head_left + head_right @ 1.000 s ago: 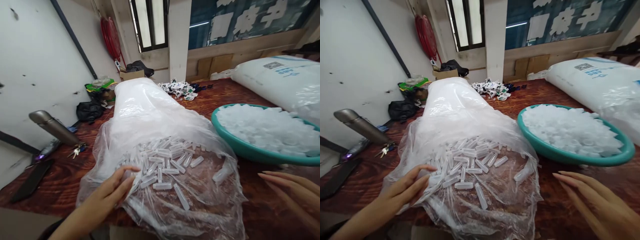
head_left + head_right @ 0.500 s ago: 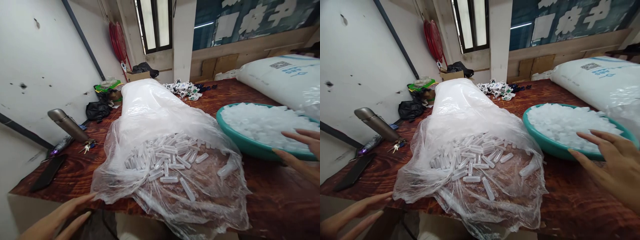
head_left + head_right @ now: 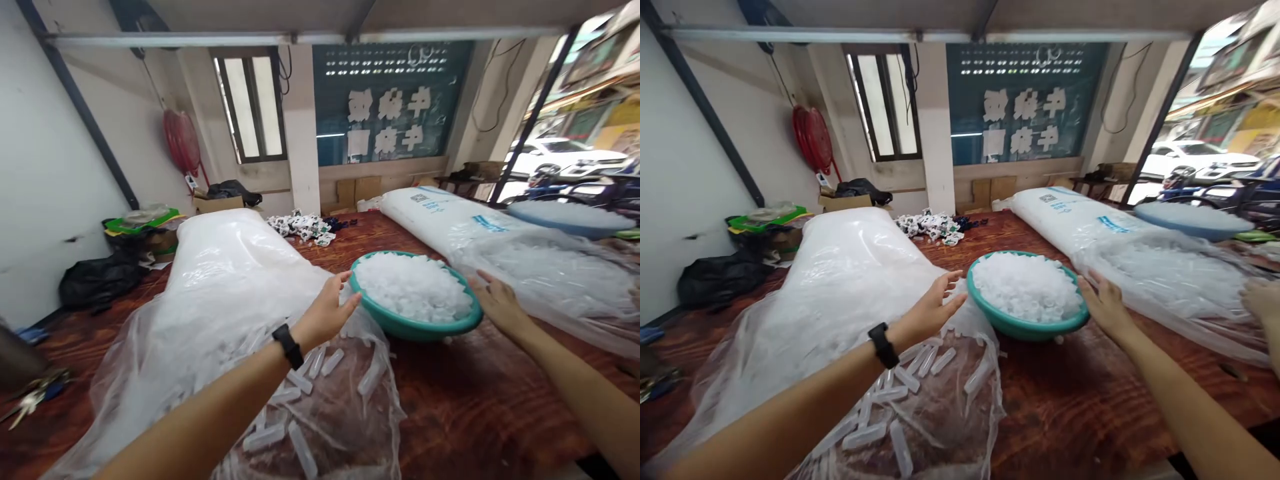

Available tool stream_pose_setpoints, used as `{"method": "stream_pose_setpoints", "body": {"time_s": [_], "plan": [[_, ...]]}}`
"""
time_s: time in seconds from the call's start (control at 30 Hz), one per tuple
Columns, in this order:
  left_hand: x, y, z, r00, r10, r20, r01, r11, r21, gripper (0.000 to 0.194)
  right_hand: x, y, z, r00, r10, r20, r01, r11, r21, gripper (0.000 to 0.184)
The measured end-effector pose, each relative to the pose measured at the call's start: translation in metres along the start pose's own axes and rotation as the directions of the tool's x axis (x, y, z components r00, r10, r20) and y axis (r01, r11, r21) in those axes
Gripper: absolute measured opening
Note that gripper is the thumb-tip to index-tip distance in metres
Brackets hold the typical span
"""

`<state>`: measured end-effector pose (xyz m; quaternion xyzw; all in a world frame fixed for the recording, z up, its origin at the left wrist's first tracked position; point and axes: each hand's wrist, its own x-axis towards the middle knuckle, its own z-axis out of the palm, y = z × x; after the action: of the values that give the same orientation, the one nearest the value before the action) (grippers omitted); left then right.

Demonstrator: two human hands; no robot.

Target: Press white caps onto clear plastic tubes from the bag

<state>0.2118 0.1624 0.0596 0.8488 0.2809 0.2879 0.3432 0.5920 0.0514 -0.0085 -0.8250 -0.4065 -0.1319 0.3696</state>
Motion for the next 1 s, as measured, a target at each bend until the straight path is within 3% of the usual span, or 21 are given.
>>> {"method": "stream_pose_setpoints", "body": {"time_s": [0.13,0.23,0.37,0.73,1.0], "plan": [[0.065,-0.001,0.028,0.997,0.042,-0.072,-0.038,0.997,0.061,0.055,0.013,-0.001,0.009,1.0,-0.01,0.002,0.01,1.0,0.019,0.036],[0.101,0.001,0.039,0.996,-0.05,-0.078,0.058,0.992,0.111,0.063,0.022,-0.015,0.02,0.996,-0.081,0.046,0.079,0.996,0.036,0.038],[0.128,0.004,0.057,0.975,-0.198,-0.097,0.211,0.965,0.153,0.064,0.032,-0.039,0.037,0.989,-0.116,0.097,0.112,0.993,0.047,0.04],[0.144,0.016,0.086,0.956,-0.254,-0.146,0.272,0.955,0.12,0.043,0.021,-0.087,0.057,0.982,-0.12,0.147,0.106,0.989,0.099,0.038],[0.144,0.019,0.097,0.951,-0.241,-0.192,0.256,0.965,0.056,0.036,0.02,-0.1,0.063,0.981,-0.146,0.126,0.127,0.98,0.15,0.032]]}}
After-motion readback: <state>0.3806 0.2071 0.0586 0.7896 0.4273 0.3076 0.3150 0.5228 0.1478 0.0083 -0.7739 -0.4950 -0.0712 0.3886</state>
